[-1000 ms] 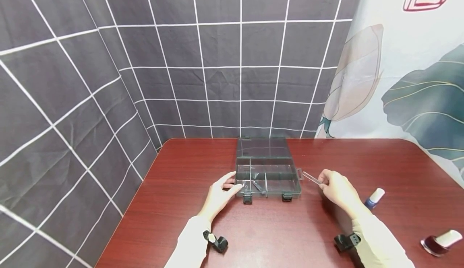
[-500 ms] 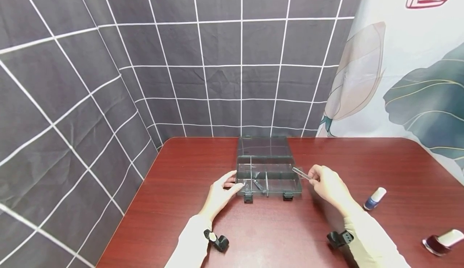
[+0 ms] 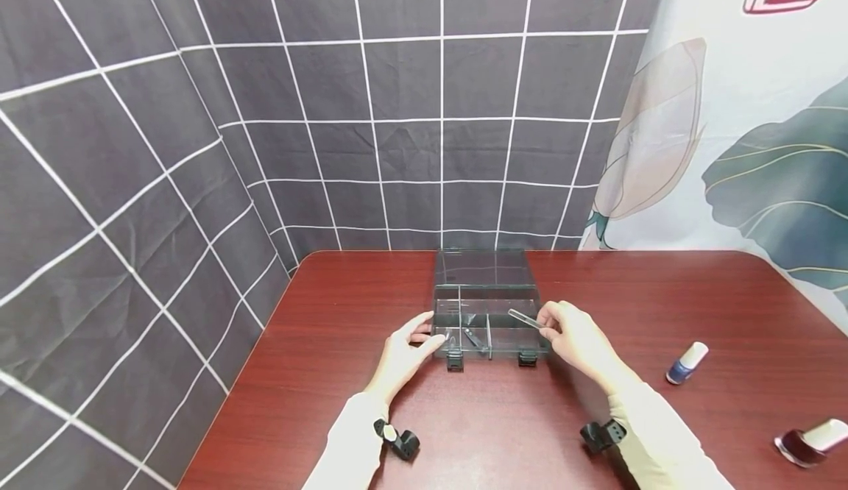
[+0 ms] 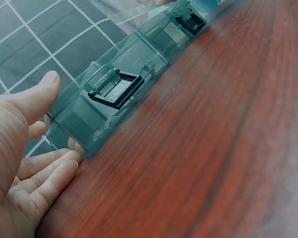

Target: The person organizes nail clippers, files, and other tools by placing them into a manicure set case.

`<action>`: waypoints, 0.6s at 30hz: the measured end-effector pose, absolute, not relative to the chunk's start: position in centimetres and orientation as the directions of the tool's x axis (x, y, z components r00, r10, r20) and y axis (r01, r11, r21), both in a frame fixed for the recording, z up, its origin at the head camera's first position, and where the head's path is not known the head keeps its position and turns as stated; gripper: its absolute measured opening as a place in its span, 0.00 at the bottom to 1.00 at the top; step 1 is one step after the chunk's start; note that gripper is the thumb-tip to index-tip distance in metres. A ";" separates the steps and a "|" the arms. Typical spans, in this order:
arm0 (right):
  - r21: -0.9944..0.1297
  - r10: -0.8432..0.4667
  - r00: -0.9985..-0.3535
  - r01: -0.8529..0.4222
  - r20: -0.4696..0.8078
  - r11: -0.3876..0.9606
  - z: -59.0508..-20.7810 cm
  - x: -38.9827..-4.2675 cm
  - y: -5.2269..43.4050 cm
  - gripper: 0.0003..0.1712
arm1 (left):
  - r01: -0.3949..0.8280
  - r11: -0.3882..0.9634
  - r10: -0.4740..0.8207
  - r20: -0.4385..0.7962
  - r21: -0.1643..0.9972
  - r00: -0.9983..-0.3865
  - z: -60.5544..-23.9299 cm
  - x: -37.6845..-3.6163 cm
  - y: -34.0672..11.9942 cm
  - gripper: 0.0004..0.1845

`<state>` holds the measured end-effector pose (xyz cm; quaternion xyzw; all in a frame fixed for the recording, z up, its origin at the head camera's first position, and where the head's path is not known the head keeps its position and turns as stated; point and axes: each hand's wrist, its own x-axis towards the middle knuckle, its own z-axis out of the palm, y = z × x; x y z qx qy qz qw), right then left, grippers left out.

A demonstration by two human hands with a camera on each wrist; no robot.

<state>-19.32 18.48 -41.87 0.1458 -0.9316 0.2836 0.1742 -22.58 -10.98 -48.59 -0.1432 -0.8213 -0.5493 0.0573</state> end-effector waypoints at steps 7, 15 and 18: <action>-0.480 -0.193 -0.901 -0.377 0.389 0.792 -42.5 -19.8 17.3 0.13 | 0.296 0.359 0.168 0.251 0.885 -0.953 -48.6 -22.6 -10.9 0.28; -0.478 -0.226 -0.911 -0.377 0.345 0.793 -43.1 -20.0 16.8 0.14 | 0.309 0.355 0.171 0.264 0.882 -0.949 -48.8 -22.7 -10.9 0.28; -0.485 -0.231 -0.910 -0.383 0.343 0.786 -43.2 -20.1 16.8 0.13 | 0.315 0.358 0.170 0.270 0.879 -0.948 -48.9 -22.8 -10.9 0.28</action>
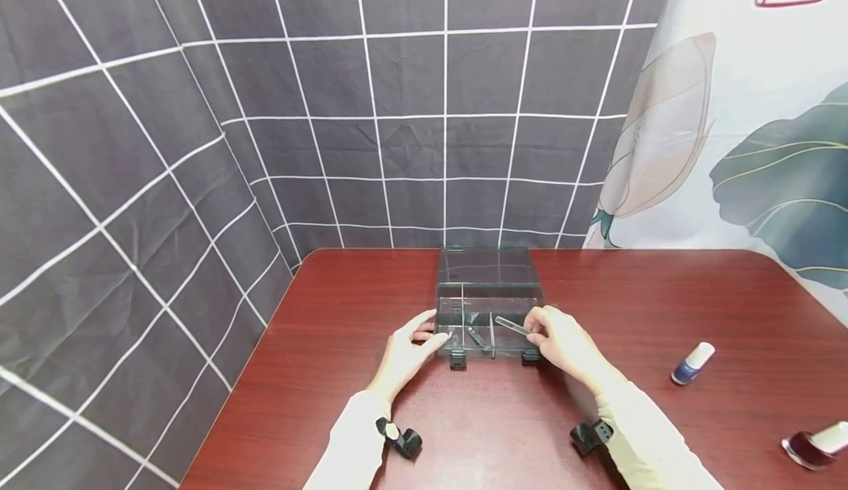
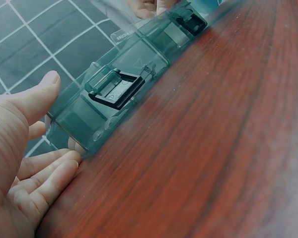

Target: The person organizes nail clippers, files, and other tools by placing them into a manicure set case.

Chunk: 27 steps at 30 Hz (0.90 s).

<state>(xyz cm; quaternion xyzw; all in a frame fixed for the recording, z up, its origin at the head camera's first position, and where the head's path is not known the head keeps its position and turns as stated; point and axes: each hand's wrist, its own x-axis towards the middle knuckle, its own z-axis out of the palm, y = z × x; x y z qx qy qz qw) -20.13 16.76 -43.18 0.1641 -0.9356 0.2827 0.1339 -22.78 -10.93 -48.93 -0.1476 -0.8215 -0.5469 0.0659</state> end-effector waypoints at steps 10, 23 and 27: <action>-0.510 -0.226 -0.923 -0.363 0.311 0.780 -43.2 -20.2 16.8 0.11 | 0.342 0.347 0.177 0.297 0.873 -0.938 -48.8 -22.8 -10.9 0.28; -0.540 -0.211 -0.914 -0.378 0.346 0.752 -42.7 -19.7 17.0 0.10 | 0.292 0.356 0.176 0.243 0.888 -0.954 -48.6 -22.6 -11.0 0.30; -0.554 -0.194 -0.901 -0.396 0.387 0.732 -42.2 -19.1 17.3 0.10 | 0.294 0.354 0.173 0.246 0.888 -0.954 -48.7 -22.7 -11.1 0.30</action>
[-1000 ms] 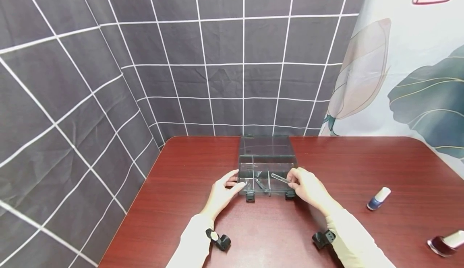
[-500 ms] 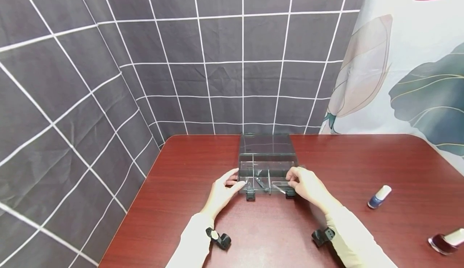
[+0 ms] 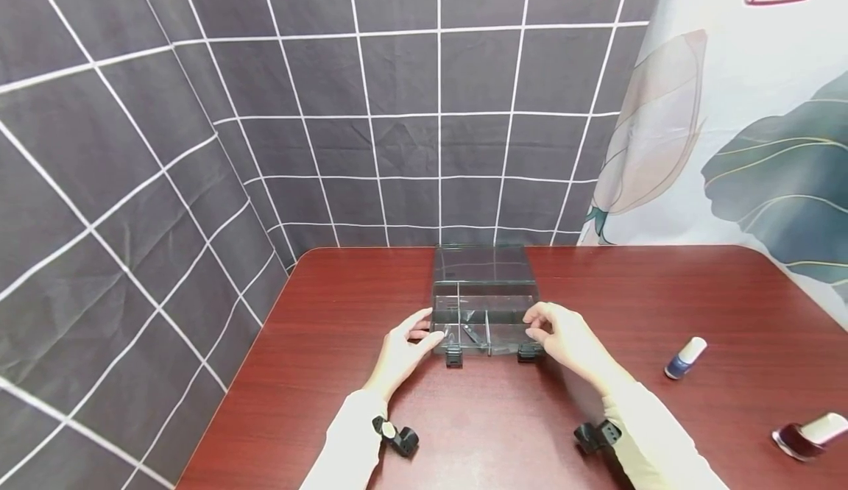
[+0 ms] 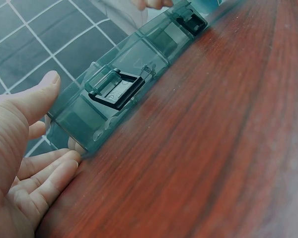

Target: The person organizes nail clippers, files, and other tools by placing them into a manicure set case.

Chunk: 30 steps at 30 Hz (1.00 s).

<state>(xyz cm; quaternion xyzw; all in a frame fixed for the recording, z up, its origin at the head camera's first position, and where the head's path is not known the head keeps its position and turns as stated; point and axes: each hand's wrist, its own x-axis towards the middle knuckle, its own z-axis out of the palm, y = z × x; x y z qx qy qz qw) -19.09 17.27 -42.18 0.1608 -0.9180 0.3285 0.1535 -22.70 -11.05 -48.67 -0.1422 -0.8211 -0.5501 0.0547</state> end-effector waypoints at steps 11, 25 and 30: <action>-0.588 -0.104 -0.929 -0.308 0.355 0.748 -42.2 -16.1 19.7 0.08 | 0.297 0.349 0.179 0.248 0.889 -0.952 -48.8 -22.7 -10.9 0.29; -0.570 -0.047 -0.945 -0.234 0.323 0.787 -42.3 -14.2 22.7 0.07 | 0.307 0.356 0.178 0.258 0.883 -0.950 -48.9 -22.8 -11.0 0.29; -0.564 -0.024 -0.932 -0.240 0.363 0.790 -42.5 -13.5 23.6 0.09 | 0.301 0.353 0.184 0.250 0.886 -0.951 -48.8 -22.8 -11.0 0.29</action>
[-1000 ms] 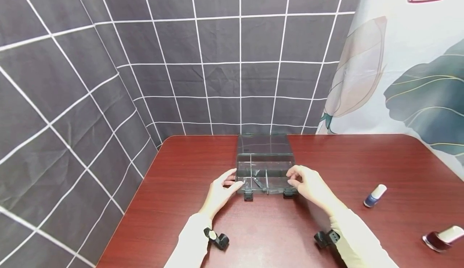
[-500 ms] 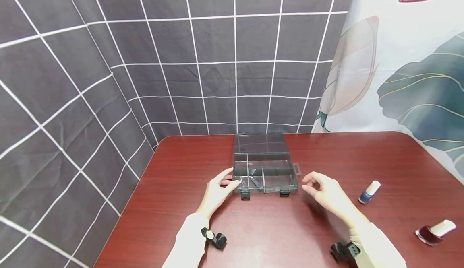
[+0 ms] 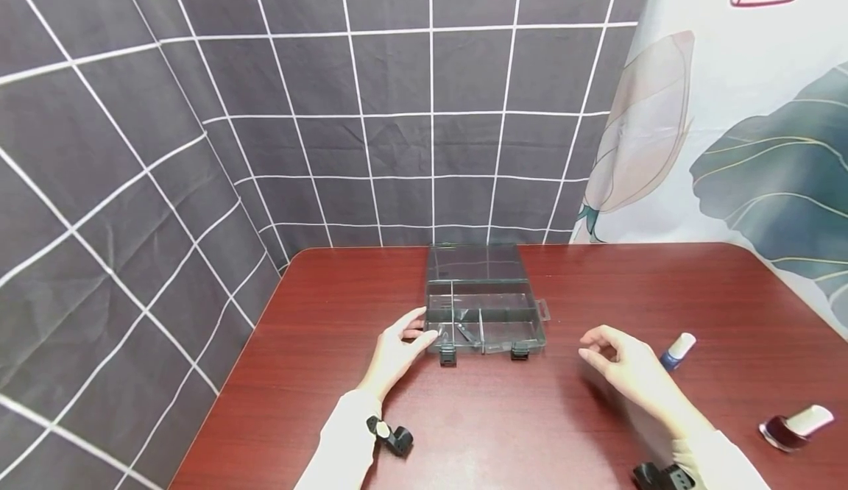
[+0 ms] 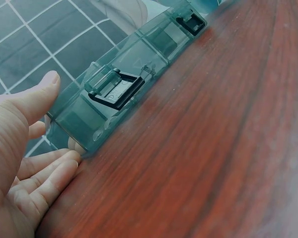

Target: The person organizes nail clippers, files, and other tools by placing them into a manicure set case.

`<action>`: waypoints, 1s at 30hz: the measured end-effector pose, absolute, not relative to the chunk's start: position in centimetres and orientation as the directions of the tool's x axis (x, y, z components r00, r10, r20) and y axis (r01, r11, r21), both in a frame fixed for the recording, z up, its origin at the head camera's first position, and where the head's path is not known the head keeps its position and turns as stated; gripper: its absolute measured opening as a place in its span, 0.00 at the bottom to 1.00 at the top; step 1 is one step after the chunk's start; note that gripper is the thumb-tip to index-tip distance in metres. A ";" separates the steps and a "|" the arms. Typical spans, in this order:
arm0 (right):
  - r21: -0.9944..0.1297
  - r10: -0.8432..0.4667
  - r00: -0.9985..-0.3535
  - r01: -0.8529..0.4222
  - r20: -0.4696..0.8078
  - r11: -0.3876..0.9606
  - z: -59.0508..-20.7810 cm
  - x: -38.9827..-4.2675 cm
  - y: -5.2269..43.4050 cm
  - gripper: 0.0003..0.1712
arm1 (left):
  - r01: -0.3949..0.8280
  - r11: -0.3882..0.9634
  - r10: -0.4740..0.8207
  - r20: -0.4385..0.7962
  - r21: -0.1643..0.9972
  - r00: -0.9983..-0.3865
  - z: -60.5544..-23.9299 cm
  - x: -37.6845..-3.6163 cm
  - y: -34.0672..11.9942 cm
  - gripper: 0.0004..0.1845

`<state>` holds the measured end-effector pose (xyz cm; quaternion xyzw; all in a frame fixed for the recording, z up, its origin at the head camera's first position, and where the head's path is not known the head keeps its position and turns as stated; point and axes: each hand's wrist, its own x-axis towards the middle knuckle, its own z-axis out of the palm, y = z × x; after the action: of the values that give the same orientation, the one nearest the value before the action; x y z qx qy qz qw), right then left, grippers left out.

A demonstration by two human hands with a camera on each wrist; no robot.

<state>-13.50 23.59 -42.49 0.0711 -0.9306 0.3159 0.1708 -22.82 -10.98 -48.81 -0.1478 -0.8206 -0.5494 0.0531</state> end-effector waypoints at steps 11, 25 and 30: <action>-0.608 0.016 -0.937 -0.214 0.349 0.765 -43.0 -12.1 25.2 0.09 | 0.305 0.357 0.176 0.257 0.883 -0.950 -49.1 -22.9 -11.0 0.29; -0.546 0.130 -0.930 -0.085 0.343 0.833 -43.3 -9.8 27.6 0.08 | 0.298 0.335 0.172 0.253 0.894 -0.952 -49.0 -22.9 -11.0 0.30; -0.539 0.171 -0.929 -0.035 0.328 0.841 -43.4 -9.0 28.5 0.07 | 0.295 0.328 0.171 0.250 0.897 -0.953 -49.1 -22.9 -11.0 0.31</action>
<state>-8.97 28.53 -43.35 -0.0360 -0.9416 0.2793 0.1847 -22.91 -10.97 -49.07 -0.1434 -0.8131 -0.5615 0.0549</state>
